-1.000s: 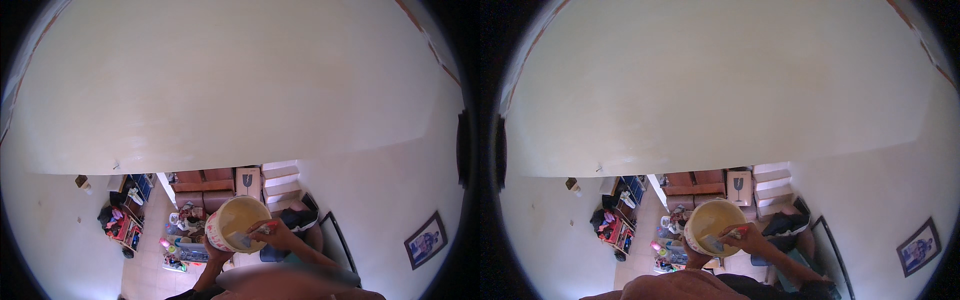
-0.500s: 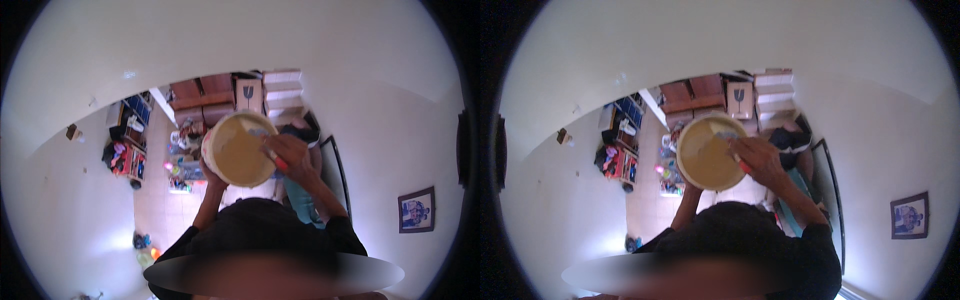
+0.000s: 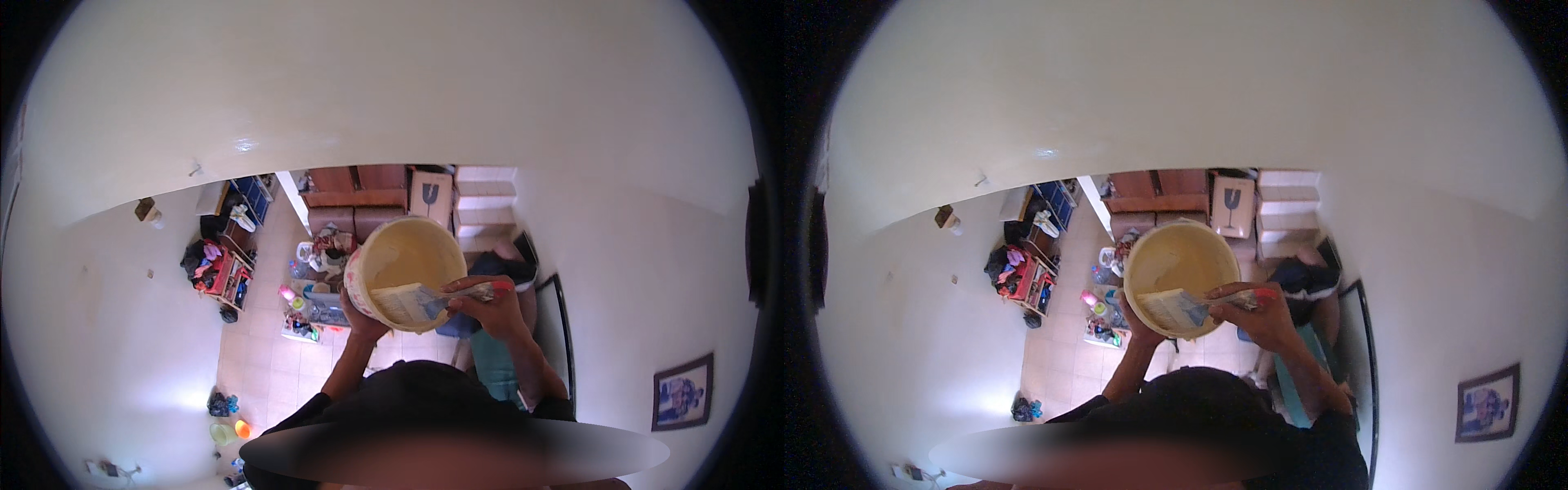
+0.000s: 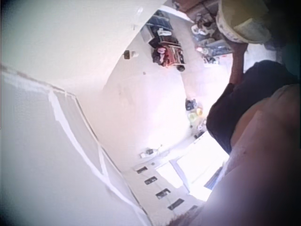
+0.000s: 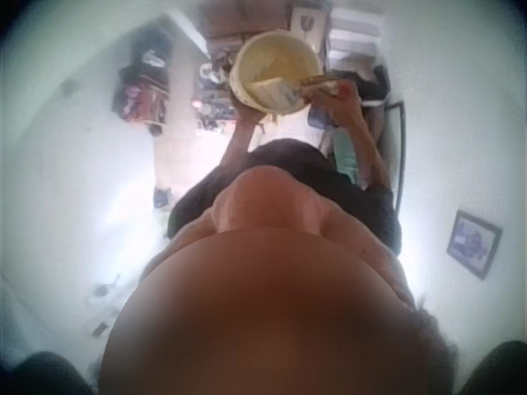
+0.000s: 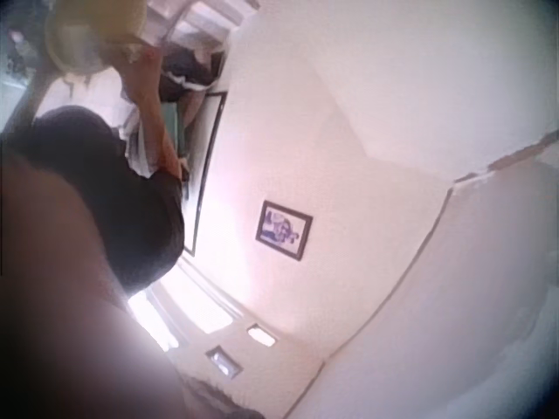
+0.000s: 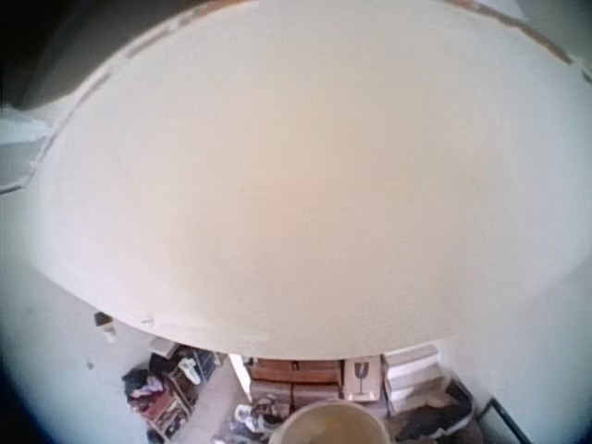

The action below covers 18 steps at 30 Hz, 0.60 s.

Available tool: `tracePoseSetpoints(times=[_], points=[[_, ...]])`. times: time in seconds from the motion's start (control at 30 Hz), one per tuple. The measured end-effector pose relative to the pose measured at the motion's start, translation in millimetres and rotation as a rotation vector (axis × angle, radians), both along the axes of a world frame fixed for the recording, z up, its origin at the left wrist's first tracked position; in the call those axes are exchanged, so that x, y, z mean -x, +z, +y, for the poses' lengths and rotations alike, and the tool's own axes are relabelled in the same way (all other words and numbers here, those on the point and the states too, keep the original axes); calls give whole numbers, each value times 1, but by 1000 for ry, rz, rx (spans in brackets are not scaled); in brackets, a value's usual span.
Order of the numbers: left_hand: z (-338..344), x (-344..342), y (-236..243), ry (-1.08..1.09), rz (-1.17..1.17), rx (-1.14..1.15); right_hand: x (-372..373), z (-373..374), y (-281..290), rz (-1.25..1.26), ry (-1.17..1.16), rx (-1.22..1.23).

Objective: The person paints the ceiling using a paintbrush and a bucket of paint. They repeatedly dip the brush into the bucket and apply paint to the ceiling surface in a living room setting.

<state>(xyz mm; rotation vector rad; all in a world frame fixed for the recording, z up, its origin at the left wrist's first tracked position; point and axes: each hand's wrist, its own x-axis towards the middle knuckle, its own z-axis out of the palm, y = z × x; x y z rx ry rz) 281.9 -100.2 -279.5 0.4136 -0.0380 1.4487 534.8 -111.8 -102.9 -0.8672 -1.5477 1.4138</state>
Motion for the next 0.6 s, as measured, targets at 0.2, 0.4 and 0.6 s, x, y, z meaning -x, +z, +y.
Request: tracePoseSetpoints(times=[0.2, 0.4, 0.6], points=[[-9, 1, 10, 58, 5, 57, 15, 15, 30, 63, -5, -74], [-11, 8, 20, 81, 51, 13, 42, 20, 19, -82, 144, -84], [-17, 11, 16, 75, 32, 71, 44, 22, 22, -92, 5, 32]])
